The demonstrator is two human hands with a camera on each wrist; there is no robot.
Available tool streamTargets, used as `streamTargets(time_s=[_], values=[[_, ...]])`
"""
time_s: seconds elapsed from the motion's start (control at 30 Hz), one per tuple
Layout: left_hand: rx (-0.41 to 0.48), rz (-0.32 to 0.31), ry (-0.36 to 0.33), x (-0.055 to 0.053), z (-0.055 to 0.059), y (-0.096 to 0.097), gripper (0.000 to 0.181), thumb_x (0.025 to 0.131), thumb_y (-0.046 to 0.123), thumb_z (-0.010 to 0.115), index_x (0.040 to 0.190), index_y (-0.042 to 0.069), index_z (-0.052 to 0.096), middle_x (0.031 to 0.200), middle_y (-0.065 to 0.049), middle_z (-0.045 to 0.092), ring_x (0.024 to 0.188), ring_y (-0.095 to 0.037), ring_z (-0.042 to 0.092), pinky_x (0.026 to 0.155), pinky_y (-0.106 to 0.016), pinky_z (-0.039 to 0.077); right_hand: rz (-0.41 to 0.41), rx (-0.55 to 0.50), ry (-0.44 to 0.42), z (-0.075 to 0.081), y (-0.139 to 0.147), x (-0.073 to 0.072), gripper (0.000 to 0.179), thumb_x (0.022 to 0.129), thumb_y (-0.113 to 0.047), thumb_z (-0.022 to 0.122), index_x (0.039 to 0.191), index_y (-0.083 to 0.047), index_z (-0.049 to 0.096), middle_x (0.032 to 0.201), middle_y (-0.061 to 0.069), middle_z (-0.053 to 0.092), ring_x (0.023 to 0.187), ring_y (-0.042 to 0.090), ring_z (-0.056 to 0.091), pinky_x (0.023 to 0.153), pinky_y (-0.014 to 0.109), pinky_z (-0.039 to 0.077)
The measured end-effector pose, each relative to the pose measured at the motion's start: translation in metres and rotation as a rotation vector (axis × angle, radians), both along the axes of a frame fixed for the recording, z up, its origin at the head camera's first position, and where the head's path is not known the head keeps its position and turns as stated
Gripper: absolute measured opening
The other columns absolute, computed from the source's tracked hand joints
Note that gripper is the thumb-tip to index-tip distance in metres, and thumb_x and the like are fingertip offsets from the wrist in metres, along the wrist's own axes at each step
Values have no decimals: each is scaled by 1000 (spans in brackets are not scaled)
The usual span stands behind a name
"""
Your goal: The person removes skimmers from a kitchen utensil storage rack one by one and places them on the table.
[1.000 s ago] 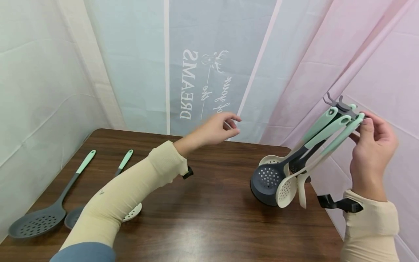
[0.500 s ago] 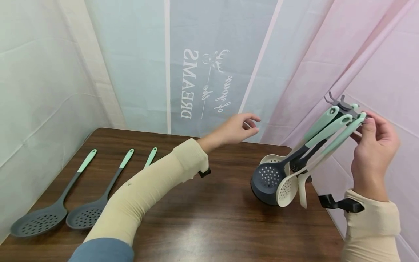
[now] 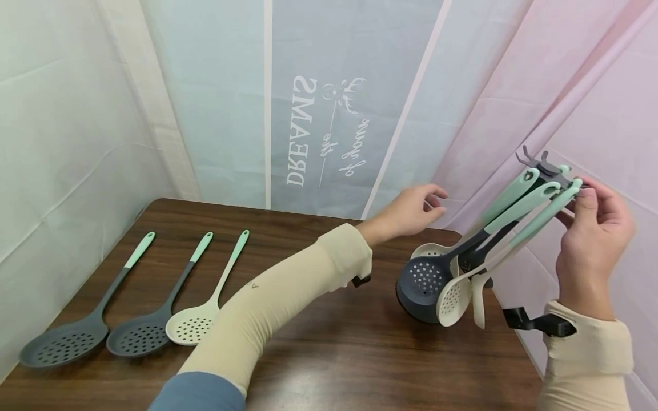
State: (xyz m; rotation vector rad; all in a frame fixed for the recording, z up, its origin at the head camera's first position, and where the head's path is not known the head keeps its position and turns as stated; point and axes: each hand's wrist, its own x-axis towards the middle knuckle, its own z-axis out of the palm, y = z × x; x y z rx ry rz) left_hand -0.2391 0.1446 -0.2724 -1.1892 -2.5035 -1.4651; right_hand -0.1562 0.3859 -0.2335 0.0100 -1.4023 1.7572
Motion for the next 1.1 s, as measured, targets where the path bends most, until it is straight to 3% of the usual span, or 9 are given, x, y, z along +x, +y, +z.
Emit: streamTargets(time_s=[0.2, 0.63, 0.83, 1.1], values=[[-86, 41, 6, 5, 0, 21, 33, 104, 19, 61, 136, 11, 60, 116, 1, 69, 101, -4, 63, 82, -8, 46, 15, -18, 23, -1, 1, -1, 26, 95, -11, 71, 114, 6, 72, 102, 14, 72, 84, 21, 71, 73, 21, 59], [-205, 48, 133, 16, -4, 52, 40, 100, 29, 68, 138, 18, 60, 115, 7, 70, 103, 0, 63, 82, -7, 45, 24, -21, 39, -1, 1, -3, 25, 94, -9, 71, 114, 7, 72, 103, 15, 73, 83, 21, 71, 72, 22, 59], [-194, 65, 155, 18, -2, 56, 43, 98, 30, 70, 139, 18, 60, 110, 10, 70, 97, 2, 63, 79, -6, 44, 3, -2, 31, 0, 0, -2, 26, 95, -11, 71, 114, 6, 72, 104, 14, 72, 87, 21, 71, 75, 21, 58], [-170, 60, 169, 21, -9, 63, 42, 98, 26, 71, 137, 15, 61, 106, 10, 72, 95, 3, 65, 78, -5, 44, -8, -16, 7, 1, -2, 0, 25, 96, -12, 69, 114, 4, 73, 106, 13, 71, 89, 19, 71, 76, 20, 58]])
